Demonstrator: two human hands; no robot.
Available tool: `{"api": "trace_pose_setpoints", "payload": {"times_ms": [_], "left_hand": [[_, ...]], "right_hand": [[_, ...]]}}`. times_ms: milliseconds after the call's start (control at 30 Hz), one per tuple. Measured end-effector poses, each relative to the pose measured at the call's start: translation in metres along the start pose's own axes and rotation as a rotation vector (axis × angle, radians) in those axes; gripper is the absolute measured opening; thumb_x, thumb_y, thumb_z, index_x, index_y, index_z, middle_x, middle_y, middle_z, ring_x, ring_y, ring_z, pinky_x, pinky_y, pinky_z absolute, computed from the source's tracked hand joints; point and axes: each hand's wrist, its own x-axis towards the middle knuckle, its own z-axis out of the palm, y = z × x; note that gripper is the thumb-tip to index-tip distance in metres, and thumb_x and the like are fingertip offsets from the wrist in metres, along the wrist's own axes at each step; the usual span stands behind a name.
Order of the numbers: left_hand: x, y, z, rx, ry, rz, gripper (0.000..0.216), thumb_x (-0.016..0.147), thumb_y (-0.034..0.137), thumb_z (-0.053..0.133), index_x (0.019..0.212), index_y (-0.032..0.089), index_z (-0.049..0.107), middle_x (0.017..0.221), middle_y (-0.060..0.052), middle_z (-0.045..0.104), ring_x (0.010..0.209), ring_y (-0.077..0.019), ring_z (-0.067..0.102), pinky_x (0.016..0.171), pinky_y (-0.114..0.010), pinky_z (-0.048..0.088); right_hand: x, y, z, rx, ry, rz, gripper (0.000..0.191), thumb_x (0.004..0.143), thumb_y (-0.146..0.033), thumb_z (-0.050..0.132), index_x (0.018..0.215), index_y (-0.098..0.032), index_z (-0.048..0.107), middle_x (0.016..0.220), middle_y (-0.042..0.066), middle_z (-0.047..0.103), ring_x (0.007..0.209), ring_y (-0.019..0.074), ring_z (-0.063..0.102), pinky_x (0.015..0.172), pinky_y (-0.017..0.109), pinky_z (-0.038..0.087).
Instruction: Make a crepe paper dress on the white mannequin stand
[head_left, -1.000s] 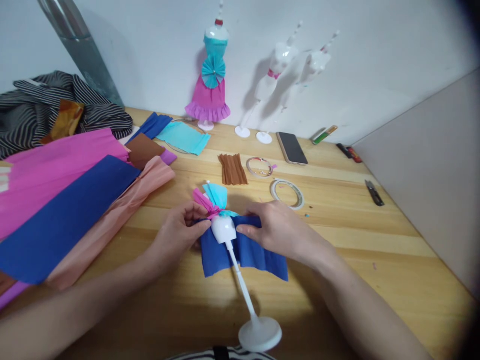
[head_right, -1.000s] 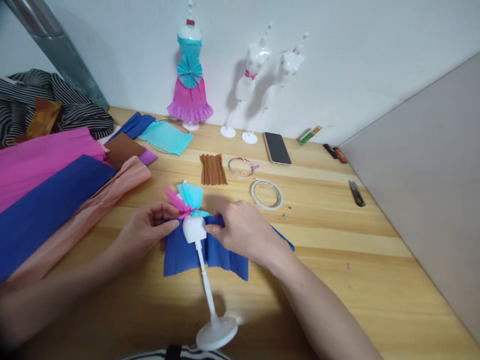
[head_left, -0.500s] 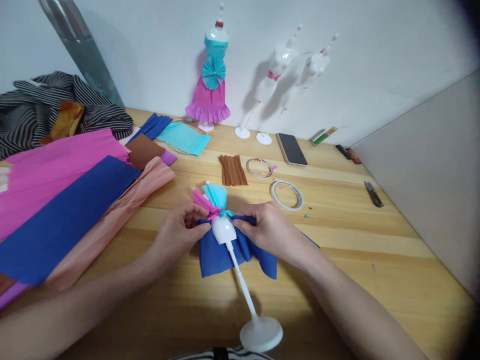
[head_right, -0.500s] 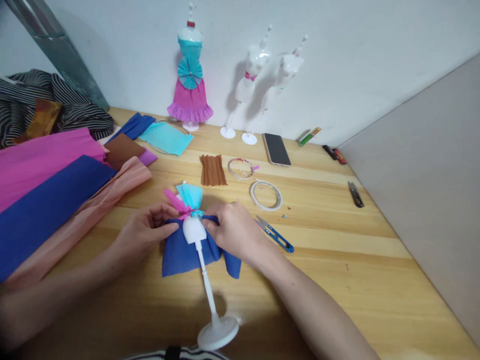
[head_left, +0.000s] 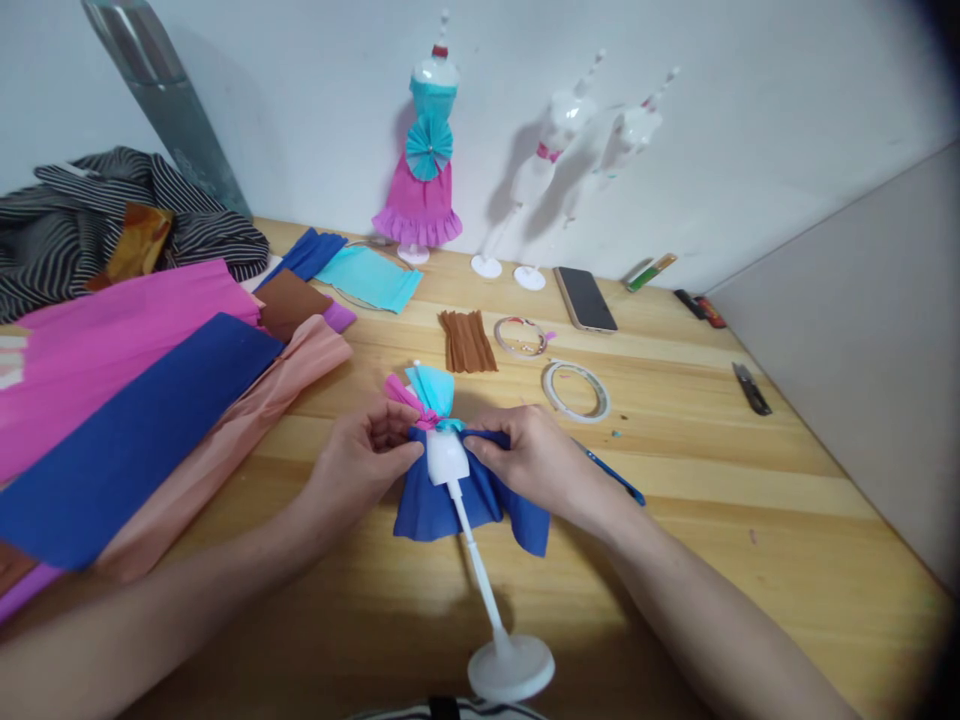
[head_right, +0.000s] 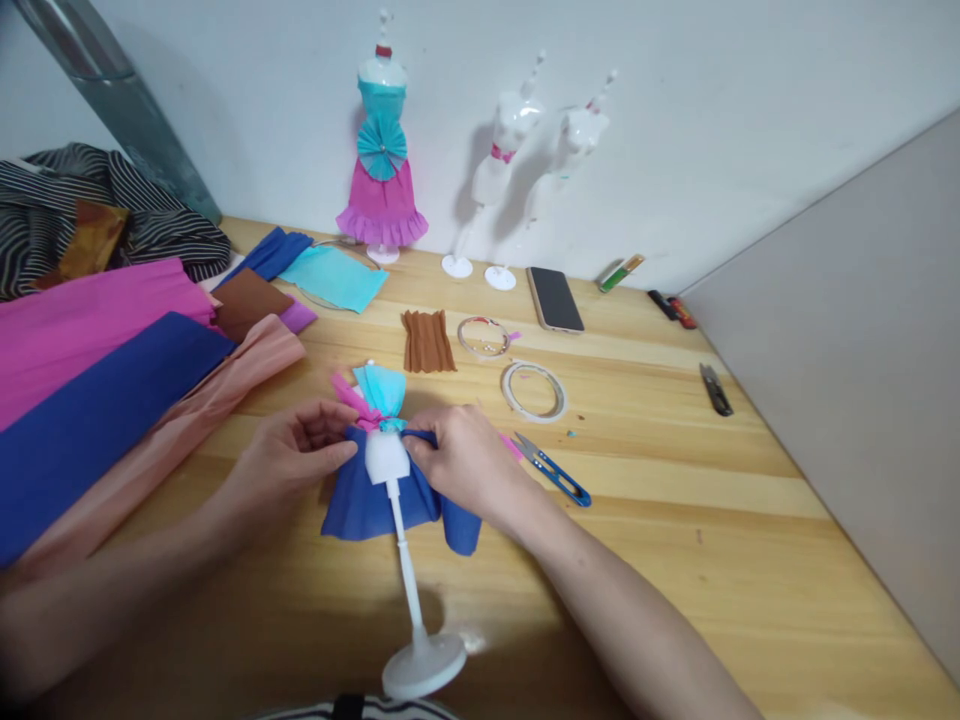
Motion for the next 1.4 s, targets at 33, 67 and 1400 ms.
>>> {"api": "trace_pose_setpoints", "payload": {"times_ms": [33, 67, 1400], "left_hand": [[0.0, 0.0, 0.001, -0.015, 0.004, -0.002, 0.023, 0.057, 0.016, 0.071, 0.078, 0.014, 0.063, 0.07, 0.0, 0.066, 0.066, -0.0113, 0.059, 0.066, -0.023, 0.046], [-0.001, 0.0, 0.002, -0.023, 0.016, -0.002, 0.022, 0.057, 0.015, 0.071, 0.078, 0.014, 0.063, 0.07, 0.0, 0.066, 0.066, -0.0112, 0.06, 0.068, -0.024, 0.047], [-0.005, -0.016, -0.002, 0.614, -0.075, 0.43, 0.023, 0.082, 0.019, 0.051, 0.092, 0.02, 0.071, 0.081, -0.004, 0.062, 0.072, -0.0146, 0.057, 0.067, -0.026, 0.045]], "right_hand": [[0.0, -0.001, 0.0, 0.0, 0.001, -0.004, 0.025, 0.08, -0.016, 0.051, 0.056, -0.015, 0.057, 0.051, -0.003, 0.043, 0.048, 0.0085, 0.036, 0.048, 0.021, 0.024], [0.0, -0.001, -0.001, -0.001, 0.001, -0.006, 0.025, 0.08, -0.016, 0.051, 0.056, -0.015, 0.057, 0.05, -0.003, 0.043, 0.048, 0.0085, 0.036, 0.048, 0.021, 0.024], [0.001, 0.007, -0.01, 0.128, 0.046, 0.019, 0.022, 0.08, -0.024, 0.052, 0.073, -0.013, 0.069, 0.059, 0.0, 0.062, 0.056, 0.0126, 0.051, 0.054, 0.022, 0.038]]}}
